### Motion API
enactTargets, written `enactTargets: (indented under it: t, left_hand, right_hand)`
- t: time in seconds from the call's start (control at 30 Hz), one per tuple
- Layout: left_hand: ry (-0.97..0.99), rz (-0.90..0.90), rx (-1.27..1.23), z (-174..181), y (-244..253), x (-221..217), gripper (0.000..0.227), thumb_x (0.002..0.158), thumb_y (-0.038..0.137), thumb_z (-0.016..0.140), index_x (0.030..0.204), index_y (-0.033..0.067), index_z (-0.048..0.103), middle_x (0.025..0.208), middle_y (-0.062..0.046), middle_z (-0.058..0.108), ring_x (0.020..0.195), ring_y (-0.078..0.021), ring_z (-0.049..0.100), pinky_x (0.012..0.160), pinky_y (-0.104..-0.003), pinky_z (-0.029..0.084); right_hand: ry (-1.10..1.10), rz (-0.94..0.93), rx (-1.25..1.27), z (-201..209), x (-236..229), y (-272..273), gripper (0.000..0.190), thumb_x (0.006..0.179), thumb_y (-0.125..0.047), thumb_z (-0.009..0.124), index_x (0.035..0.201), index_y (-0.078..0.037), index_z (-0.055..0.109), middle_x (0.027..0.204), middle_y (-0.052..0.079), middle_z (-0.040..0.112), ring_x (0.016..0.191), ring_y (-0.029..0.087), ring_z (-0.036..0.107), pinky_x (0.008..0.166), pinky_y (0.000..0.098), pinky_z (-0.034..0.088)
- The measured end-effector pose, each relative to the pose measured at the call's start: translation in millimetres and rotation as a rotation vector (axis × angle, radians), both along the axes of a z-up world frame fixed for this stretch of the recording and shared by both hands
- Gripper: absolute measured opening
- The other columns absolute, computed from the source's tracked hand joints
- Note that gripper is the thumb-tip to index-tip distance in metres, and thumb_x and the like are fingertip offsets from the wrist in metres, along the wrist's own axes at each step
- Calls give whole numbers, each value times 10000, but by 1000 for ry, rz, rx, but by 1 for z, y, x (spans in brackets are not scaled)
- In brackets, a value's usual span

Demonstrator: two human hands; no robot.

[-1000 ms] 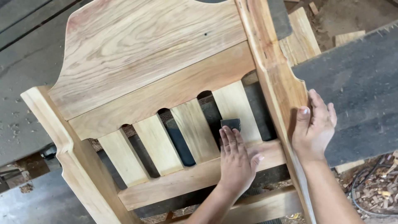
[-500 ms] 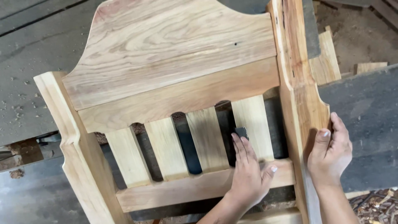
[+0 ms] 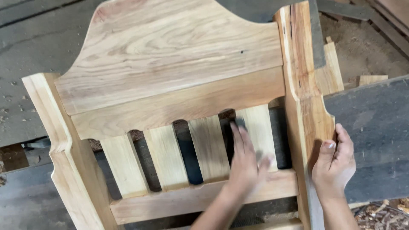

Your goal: Sand the wooden components of a chair back by hand using sandpaper.

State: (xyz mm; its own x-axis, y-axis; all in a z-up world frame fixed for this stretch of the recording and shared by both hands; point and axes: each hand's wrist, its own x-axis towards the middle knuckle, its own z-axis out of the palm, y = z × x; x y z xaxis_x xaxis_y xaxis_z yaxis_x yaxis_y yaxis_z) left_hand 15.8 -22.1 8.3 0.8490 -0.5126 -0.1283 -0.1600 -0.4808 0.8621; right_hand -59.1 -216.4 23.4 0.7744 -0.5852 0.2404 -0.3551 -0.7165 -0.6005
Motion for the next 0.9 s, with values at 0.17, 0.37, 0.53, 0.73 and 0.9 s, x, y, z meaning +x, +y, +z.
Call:
enactTargets:
  t: [0.17, 0.37, 0.53, 0.73, 0.9]
  left_hand:
    - [22, 142, -30, -27, 13, -7, 758, 1070, 273, 469, 1627, 22, 21, 1736, -198, 67, 1591, -306, 201, 1247, -407, 365]
    - [-410, -58, 94, -23, 52, -34, 596, 1085, 3, 413, 1656, 104, 277, 1764, -89, 194, 1666, -229, 144, 1345, -419, 205]
    - [-499, -631, 318, -11, 51, -16, 556, 1089, 290, 455, 1615, 139, 359, 1734, -48, 70, 1611, -229, -31, 1314, -491, -37]
    - [-626, -739, 380, -14, 56, 12, 662, 1082, 561, 403, 1635, 196, 385, 1751, -44, 76, 1584, -255, -93, 1270, -531, -108]
    - [-555, -920, 433, -15, 50, 35, 633, 1032, 571, 348, 1576, 248, 376, 1708, 18, 160, 1572, -240, -27, 1255, -544, -98]
  right_hand:
    - [-9, 19, 53, 2, 0, 1, 579, 1235, -453, 470, 1445, 85, 518, 1377, 270, 618, 1262, 359, 655, 1098, 418, 524]
    - [-13, 7, 56, 0, -2, -3, 575, 1219, -451, 473, 1445, 75, 522, 1368, 262, 626, 1256, 359, 661, 1094, 412, 524]
    - [-1, 0, 27, 1, 3, -4, 555, 1228, -441, 473, 1442, 69, 524, 1366, 271, 629, 1287, 388, 661, 1096, 423, 530]
    - [-3, 3, 58, 3, 0, -2, 539, 1222, -437, 479, 1440, 55, 525, 1355, 258, 643, 1283, 378, 673, 1089, 429, 538]
    - [-1, -10, 70, 5, 1, -2, 543, 1213, -438, 487, 1486, 30, 532, 1384, 256, 647, 1262, 379, 680, 1067, 430, 544]
